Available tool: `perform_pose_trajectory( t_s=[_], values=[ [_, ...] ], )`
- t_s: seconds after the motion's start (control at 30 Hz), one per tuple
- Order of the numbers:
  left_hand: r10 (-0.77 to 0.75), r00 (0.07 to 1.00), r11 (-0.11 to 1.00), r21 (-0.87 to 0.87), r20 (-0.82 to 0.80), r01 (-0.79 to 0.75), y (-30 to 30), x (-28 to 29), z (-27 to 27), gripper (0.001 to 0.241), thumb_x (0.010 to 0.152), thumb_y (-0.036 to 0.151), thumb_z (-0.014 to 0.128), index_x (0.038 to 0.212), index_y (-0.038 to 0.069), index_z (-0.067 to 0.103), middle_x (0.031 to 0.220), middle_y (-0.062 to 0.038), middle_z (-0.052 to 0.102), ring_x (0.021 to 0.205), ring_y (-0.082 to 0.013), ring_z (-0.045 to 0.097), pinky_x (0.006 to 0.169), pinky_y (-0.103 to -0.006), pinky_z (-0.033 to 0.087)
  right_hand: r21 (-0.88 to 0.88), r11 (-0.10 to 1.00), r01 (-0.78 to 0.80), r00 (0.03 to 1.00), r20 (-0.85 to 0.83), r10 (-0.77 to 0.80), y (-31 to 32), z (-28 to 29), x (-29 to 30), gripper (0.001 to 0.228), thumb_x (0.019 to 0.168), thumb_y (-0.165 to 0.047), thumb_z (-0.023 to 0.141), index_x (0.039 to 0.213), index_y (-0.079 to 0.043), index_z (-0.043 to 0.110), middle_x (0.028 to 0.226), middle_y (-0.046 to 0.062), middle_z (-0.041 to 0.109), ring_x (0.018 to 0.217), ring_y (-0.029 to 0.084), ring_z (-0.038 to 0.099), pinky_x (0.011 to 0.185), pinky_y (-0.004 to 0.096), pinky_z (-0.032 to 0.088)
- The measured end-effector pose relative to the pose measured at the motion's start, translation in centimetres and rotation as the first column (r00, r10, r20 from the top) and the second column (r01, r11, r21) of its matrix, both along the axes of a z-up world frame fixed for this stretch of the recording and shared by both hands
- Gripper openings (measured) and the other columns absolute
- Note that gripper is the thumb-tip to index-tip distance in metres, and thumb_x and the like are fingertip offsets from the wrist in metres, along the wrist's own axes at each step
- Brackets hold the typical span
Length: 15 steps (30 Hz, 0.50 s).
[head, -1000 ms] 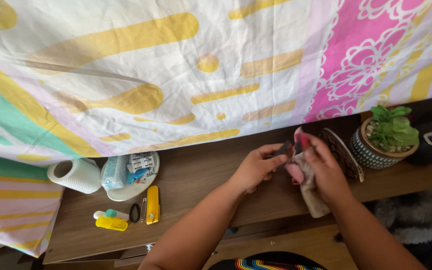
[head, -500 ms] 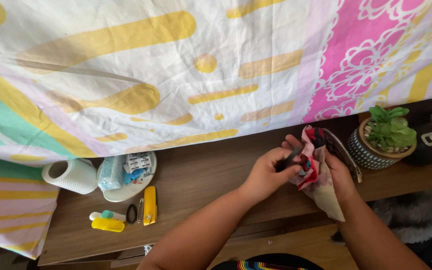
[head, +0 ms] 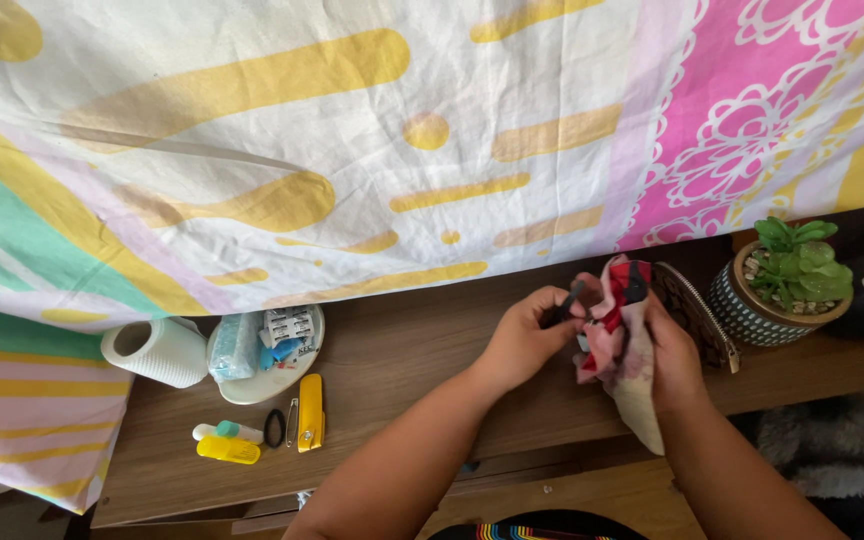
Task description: The person wipes a black electronic device, a potted plant, a patterned pouch, a stapler, and a small yellow container using a cloth. The items are handled one by one on a wooden desk surface.
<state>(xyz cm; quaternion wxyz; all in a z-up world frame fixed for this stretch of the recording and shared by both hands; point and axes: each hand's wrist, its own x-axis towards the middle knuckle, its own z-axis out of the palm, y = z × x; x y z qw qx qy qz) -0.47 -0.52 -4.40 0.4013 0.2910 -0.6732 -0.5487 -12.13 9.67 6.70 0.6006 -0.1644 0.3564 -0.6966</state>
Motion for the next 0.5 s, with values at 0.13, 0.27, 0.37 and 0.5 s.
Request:
perform_pose_trajectory(
  t_s=[0.13,0.27,0.37,0.5],
  values=[
    [0.0,1.0,1.0,0.023,0.009,0.0,0.5,0.0,-0.1,0.014,0.089,0.015,0.075,0.103,0.015,0.072,0.091,-0.001,0.068,0.092,-0.014,0.063,0.084,-0.0279,0.05,-0.002,0.999,-0.032,0.999,-0.005,0.032,-1.2,-5.5,-2.2,0.029,0.106,-0.024,0.05,0.131,-0.018,0.063,0.115,0.016,0.074,0.09,0.028,0.071,0.078,0.042,0.057],
    [0.059,0.991,0.988,-0.148,0.117,-0.041,0.6,0.0,0.0,0.024,0.083,0.013,0.077,0.105,0.014,0.068,0.096,-0.01,0.065,0.094,-0.0278,0.068,0.082,-0.0376,0.055,-0.089,0.987,-0.133,0.989,0.049,0.137,-0.7,-3.4,-0.8,0.043,0.103,-0.037,0.049,0.14,-0.016,0.06,0.135,0.006,0.068,0.095,0.022,0.069,0.06,0.039,0.06],
    [0.077,0.986,0.968,-0.248,0.146,-0.039,1.6,0.4,1.9,0.026,0.084,0.014,0.076,0.108,0.014,0.064,0.101,-0.01,0.062,0.098,-0.0319,0.067,0.084,-0.0401,0.055,-0.014,0.992,-0.124,0.976,0.18,0.124,-0.8,-1.9,-0.3,0.034,0.101,-0.038,0.057,0.124,-0.013,0.064,0.119,0.003,0.07,0.09,0.018,0.068,0.064,0.035,0.059],
    [0.026,0.975,0.954,-0.297,0.223,0.042,3.0,0.8,4.3,0.029,0.085,0.019,0.076,0.111,0.015,0.063,0.107,-0.008,0.061,0.1,-0.035,0.067,0.085,-0.0437,0.056,0.086,0.994,-0.069,0.998,0.014,0.068,-1.0,-1.1,0.0,0.061,0.104,-0.03,0.025,0.153,0.0,0.043,0.154,0.012,0.051,0.143,0.022,0.045,0.119,0.035,0.03]
  ],
)
